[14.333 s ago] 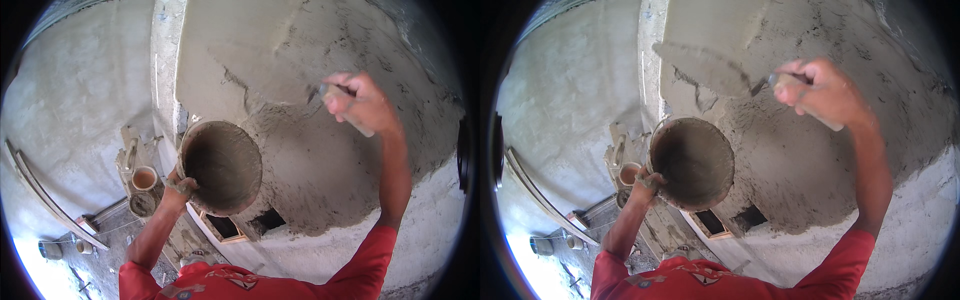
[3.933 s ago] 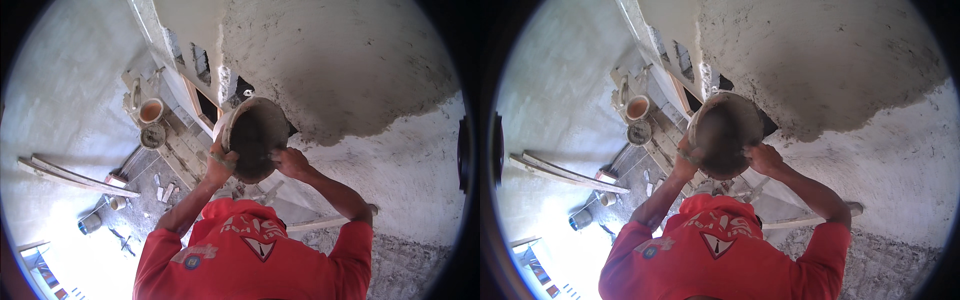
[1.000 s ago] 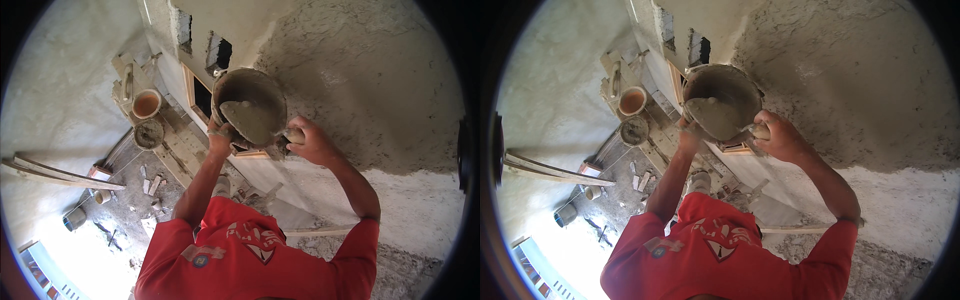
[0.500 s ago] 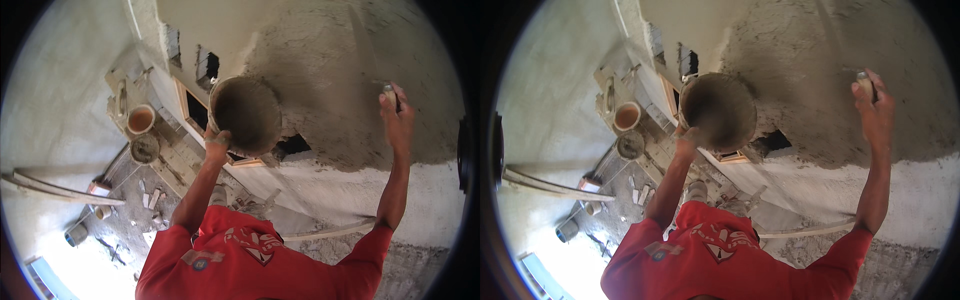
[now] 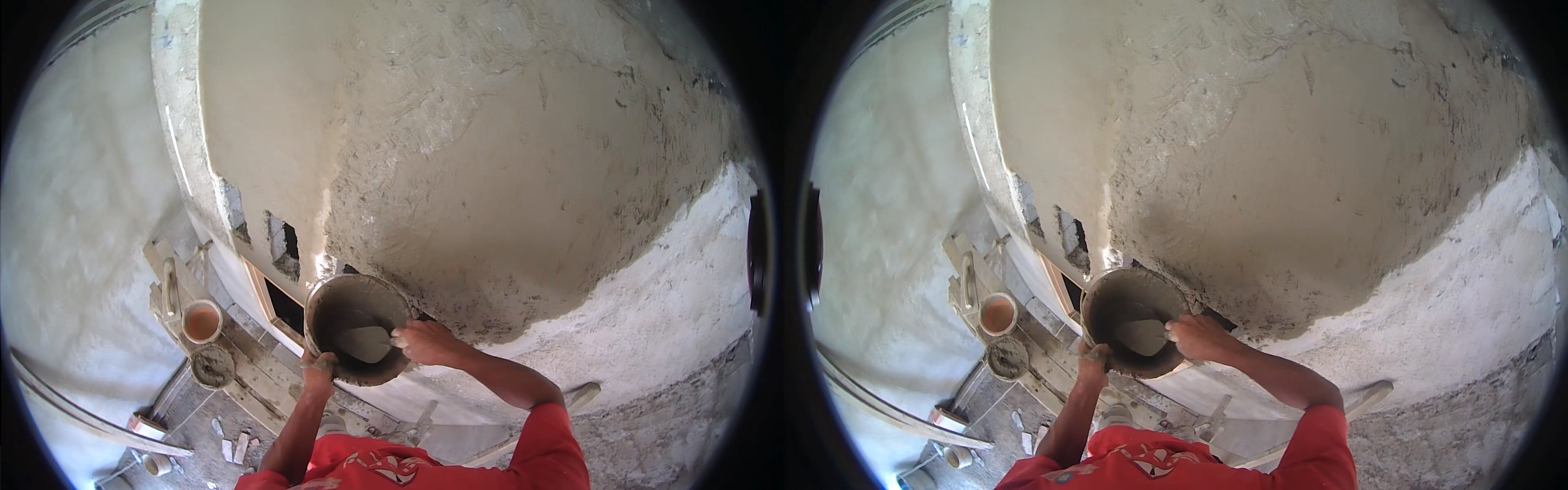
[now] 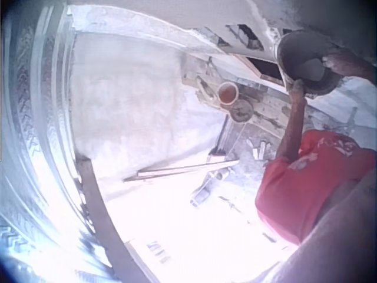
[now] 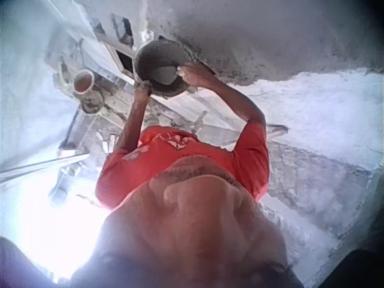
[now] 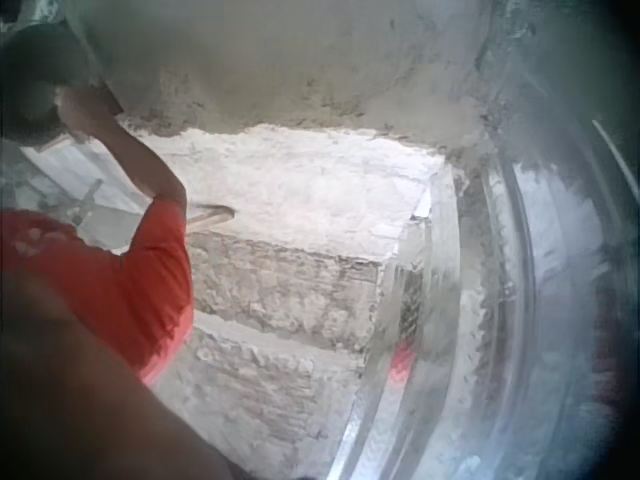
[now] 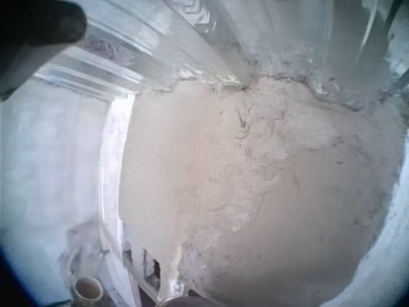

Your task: The person applies mortar to a wall using a trowel and levels the surface with a long straightedge while standing on a scaffold.

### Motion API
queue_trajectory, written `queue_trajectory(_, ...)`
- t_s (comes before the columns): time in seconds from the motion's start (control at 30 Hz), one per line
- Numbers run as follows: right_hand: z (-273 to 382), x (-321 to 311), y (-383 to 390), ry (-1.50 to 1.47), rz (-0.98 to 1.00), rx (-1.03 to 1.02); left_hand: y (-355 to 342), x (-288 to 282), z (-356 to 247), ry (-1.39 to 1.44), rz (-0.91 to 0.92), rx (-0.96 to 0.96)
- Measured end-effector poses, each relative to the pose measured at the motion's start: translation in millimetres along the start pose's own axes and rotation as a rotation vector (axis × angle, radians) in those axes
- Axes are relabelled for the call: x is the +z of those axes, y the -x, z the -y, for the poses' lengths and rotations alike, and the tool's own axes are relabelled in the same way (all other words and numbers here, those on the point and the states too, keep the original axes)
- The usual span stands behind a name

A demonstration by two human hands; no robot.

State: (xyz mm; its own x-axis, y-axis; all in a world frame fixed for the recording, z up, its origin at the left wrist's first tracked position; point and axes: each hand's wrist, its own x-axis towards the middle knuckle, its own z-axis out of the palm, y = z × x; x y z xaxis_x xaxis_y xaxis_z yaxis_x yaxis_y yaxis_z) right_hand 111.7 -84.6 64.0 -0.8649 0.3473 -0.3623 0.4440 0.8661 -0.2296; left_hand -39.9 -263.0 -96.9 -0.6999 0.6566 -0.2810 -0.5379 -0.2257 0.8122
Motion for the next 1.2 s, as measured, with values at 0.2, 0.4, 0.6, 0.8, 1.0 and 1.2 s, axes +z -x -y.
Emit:
queue_trajectory(0.2, 25.1, 19.2, -35.6, 0.076, -0.217, -0.426, 15.5, -46.5, 38.2, 0.268, -0.138, -0.167)
queue_trajectory(0.4, 7.4, 72.9, -2.0, -0.334, -0.092, -0.195, 1.1, -104.5, 146.4, 0.388, -0.240, -0.285)
queue_trajectory(0.6, -95.5, 265.7, 19.3, -0.177, 0.410, 0.223, -11.7, -230.4, 278.9, 0.074, -0.443, -0.093)
queue_trajectory(0.8, -194.3, 415.6, 89.9, -0.436, 0.641, 0.671, -82.6, -381.0, 451.2, 0.041, -0.616, -0.145)
queue_trajectory(1.0, -210.0, 477.1, 124.4, -0.540, 0.703, 1.104, -139.2, -509.5, 512.1, -1.517, -0.335, -0.451)
queue_trajectory(1.2, -226.5, 519.3, 126.8, -0.675, 0.738, 1.299, -157.8, -561.9, 519.7, -1.240, -0.450, -0.354)
